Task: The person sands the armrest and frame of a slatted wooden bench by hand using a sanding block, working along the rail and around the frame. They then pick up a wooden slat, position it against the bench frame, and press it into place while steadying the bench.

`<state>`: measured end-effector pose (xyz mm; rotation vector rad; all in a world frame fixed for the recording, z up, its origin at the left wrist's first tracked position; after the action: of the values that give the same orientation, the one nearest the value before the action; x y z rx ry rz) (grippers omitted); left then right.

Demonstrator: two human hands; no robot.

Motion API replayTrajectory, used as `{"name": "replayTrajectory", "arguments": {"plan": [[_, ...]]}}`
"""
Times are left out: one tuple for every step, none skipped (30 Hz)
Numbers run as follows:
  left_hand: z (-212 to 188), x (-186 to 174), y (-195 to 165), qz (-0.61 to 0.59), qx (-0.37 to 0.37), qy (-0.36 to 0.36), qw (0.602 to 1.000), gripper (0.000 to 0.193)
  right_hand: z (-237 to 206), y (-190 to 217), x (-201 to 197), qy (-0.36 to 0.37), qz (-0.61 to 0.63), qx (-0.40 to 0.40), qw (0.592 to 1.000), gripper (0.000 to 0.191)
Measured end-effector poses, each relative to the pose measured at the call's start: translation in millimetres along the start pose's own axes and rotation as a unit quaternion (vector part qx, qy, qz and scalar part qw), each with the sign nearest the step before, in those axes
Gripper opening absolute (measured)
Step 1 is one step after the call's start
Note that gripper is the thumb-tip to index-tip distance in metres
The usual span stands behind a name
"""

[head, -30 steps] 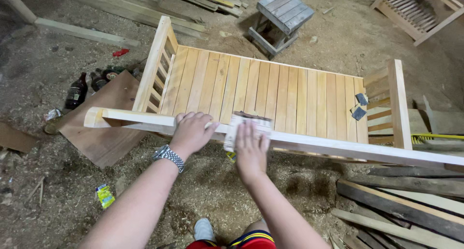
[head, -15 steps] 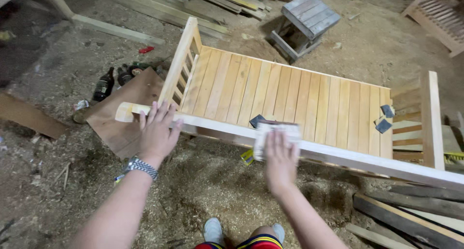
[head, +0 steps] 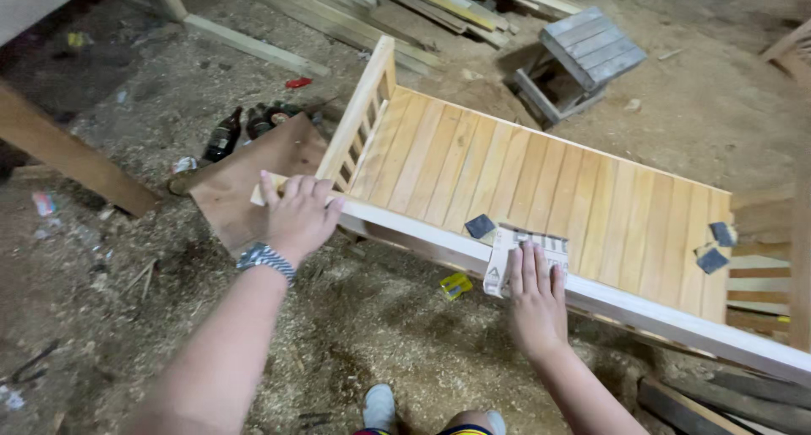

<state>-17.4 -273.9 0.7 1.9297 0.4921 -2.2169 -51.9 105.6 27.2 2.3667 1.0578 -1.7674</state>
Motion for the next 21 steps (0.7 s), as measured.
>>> {"name": "replayTrajectory", "arguments": {"plan": [[3.7, 5.0, 5.7, 0.000, -0.001, -0.004, 1.000, 0.048, 11.2, 13.4, -3.3, -0.009, -0.017, 0.001, 1.000, 0.086], [5.9, 7.2, 9.9, -0.002, -0.003, -0.010, 1.000, 0.047, 21.0, 27.3, -10.0, -0.034, -0.009, -0.007, 0.999, 0.083], [7.7, 7.1, 14.4, -0.003, -0.001, -0.017, 1.000, 0.047, 29.9, 42.6, -17.9, -0.060, -0.001, -0.013, 0.998, 0.081], [6.7, 4.7, 17.6, -0.006, 0.001, -0.025, 1.000, 0.047, 32.7, 54.8, -25.8, -0.084, 0.008, -0.019, 0.996, 0.078], [5.7, 1.1, 20.0, -0.010, 0.004, -0.034, 0.999, 0.047, 35.5, 66.1, -32.4, -0.068, -0.003, -0.037, 0.997, 0.082], [2.4, -2.9, 20.2, -0.015, 0.009, -0.040, 0.999, 0.047, 37.4, 75.0, -37.6, -0.051, -0.015, -0.055, 0.997, 0.087], [-0.8, -6.5, 20.0, -0.018, 0.011, -0.044, 0.999, 0.048, 35.1, 79.9, -41.0, -0.033, -0.024, -0.073, 0.997, 0.091], [-4.9, -9.3, 18.7, -0.023, 0.013, -0.048, 0.999, 0.049, 27.7, 78.4, -41.4, -0.035, 0.004, -0.091, 0.995, 0.088], [-8.1, -10.8, 16.8, -0.026, 0.014, -0.056, 0.998, 0.050, 21.4, 73.4, -41.1, -0.042, 0.032, -0.109, 0.993, 0.086], [-10.8, -10.6, 15.3, -0.024, 0.017, -0.051, 0.998, 0.050, 18.3, 70.5, -40.8, -0.051, 0.061, -0.126, 0.989, 0.083], [-12.2, -8.4, 13.2, -0.023, 0.018, -0.042, 0.999, 0.050, 13.6, 61.0, -38.8, -0.088, -0.001, -0.107, 0.990, 0.088], [-12.5, -5.1, 11.8, -0.023, 0.017, -0.032, 0.999, 0.050, 6.0, 47.4, -34.5, -0.124, -0.062, -0.089, 0.986, 0.094], [-11.2, -1.6, 10.3, -0.032, 0.031, -0.040, 0.998, 0.052, 1.8, 37.4, -30.3, -0.160, -0.121, -0.068, 0.977, 0.100], [-8.3, 1.7, 8.9, -0.042, 0.044, -0.052, 0.997, 0.054, -0.8, 25.3, -24.0, -0.111, -0.062, -0.063, 0.990, 0.095], [-4.1, 4.8, 8.4, -0.052, 0.057, -0.065, 0.995, 0.056, -2.6, 15.0, -17.7, -0.062, -0.002, -0.058, 0.996, 0.091], [1.5, 8.6, 8.6, -0.042, 0.045, -0.037, 0.997, 0.057, 1.8, 11.6, -14.5, -0.014, 0.057, -0.056, 0.997, 0.087], [7.2, 11.2, 8.9, -0.030, 0.034, -0.006, 0.999, 0.059, 11.2, 15.5, -15.8, -0.021, 0.026, -0.057, 0.998, 0.090], [12.0, 12.5, 8.8, -0.020, 0.025, 0.030, 0.999, 0.060, 20.0, 23.8, -18.6, -0.023, -0.004, -0.058, 0.998, 0.093], [15.8, 11.3, 8.4, -0.027, 0.023, 0.045, 0.998, 0.061, 27.0, 33.3, -22.6, -0.026, -0.035, -0.058, 0.997, 0.096], [19.1, 8.1, 8.3, -0.033, 0.020, 0.054, 0.998, 0.062, 36.3, 49.6, -27.6, -0.004, -0.054, -0.086, 0.995, 0.095], [22.4, 3.1, 8.3, -0.037, 0.018, 0.056, 0.998, 0.063, 51.6, 72.8, -36.3, 0.011, -0.071, -0.112, 0.991, 0.093]]}}
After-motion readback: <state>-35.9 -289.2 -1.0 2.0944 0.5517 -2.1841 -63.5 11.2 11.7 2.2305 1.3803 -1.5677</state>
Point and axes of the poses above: each hand's wrist, its own z-axis towards the middle knuckle, its own x-axis out of the palm, y = z × x, the point moved 2 cm from there along z, towards the middle knuckle, and after that the axes turned 4 degrees about -x, right-handed, at the moved point
